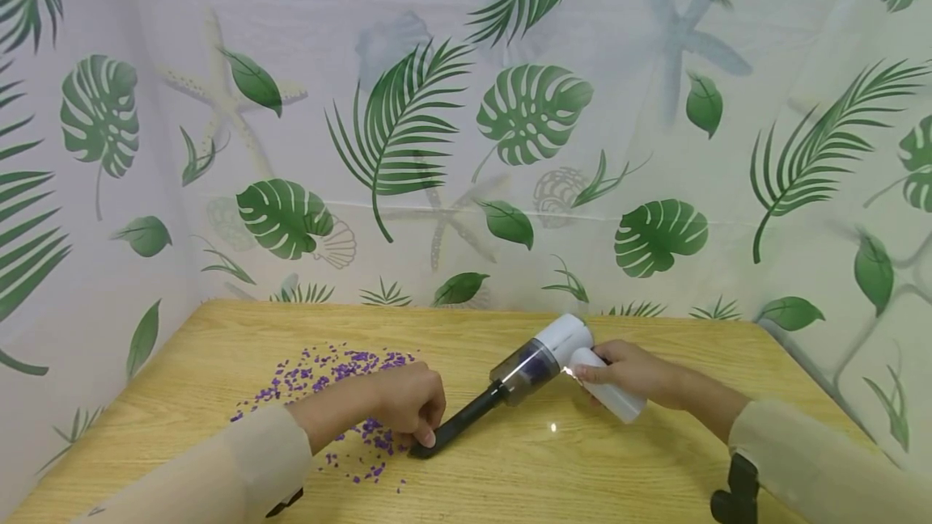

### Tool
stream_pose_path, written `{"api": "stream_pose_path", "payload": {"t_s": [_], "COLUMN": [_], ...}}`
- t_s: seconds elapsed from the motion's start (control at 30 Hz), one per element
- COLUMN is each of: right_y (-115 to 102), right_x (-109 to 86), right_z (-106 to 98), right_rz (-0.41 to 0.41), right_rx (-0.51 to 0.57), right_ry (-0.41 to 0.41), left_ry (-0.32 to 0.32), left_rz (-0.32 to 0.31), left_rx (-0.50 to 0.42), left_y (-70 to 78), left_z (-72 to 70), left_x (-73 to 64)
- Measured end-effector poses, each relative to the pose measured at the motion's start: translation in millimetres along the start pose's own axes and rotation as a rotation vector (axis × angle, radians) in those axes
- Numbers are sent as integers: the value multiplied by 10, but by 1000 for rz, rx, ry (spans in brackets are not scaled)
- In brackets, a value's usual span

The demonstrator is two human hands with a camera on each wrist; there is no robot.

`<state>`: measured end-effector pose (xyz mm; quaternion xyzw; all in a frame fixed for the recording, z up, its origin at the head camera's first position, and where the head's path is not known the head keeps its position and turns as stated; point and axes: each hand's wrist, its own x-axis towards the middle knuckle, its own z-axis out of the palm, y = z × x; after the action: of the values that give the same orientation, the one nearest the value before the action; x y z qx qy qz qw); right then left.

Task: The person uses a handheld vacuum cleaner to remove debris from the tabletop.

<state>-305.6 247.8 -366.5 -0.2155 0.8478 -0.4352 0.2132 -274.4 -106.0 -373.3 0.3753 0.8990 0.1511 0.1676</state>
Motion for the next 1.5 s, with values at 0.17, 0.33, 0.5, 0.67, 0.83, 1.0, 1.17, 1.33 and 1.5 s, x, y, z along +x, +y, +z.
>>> {"api": "stream_pose_path", "payload": {"t_s": [0.17,0.33,0.5,0.67,0.83,1.0,1.17,1.33,1.5], "right_y": [-24,-33,-69,-117,-80,75,245,338,246], "right_x": [-13,-12,0,2,-50,-146,-256,-373,-360], "right_z": [44,112,163,107,-151,-541,-880,-1023,-986], "right_rz": [-13,-26,-29,-40,-25,-3,22,47,38], "right_rx": [11,4,-12,-10,-54,-148,-239,-208,-168], "right_ry": [-13,-28,-40,-47,-5,65,111,86,87], "left_ry": [-40,-113,-181,-181,-44,57,105,117,89], "left_rz": [-32,-99,-130,-109,-27,-43,-55,-45,-56], "left_rx": [1,-42,-46,-80,95,276,308,326,310], "left_y": [31,65,83,89,159,353,576,731,651], "left_z": [-6,-5,-7,-4,30,43,79,127,46], "left_x": [-45,-85,-126,-117,123,550,902,1030,940]}}
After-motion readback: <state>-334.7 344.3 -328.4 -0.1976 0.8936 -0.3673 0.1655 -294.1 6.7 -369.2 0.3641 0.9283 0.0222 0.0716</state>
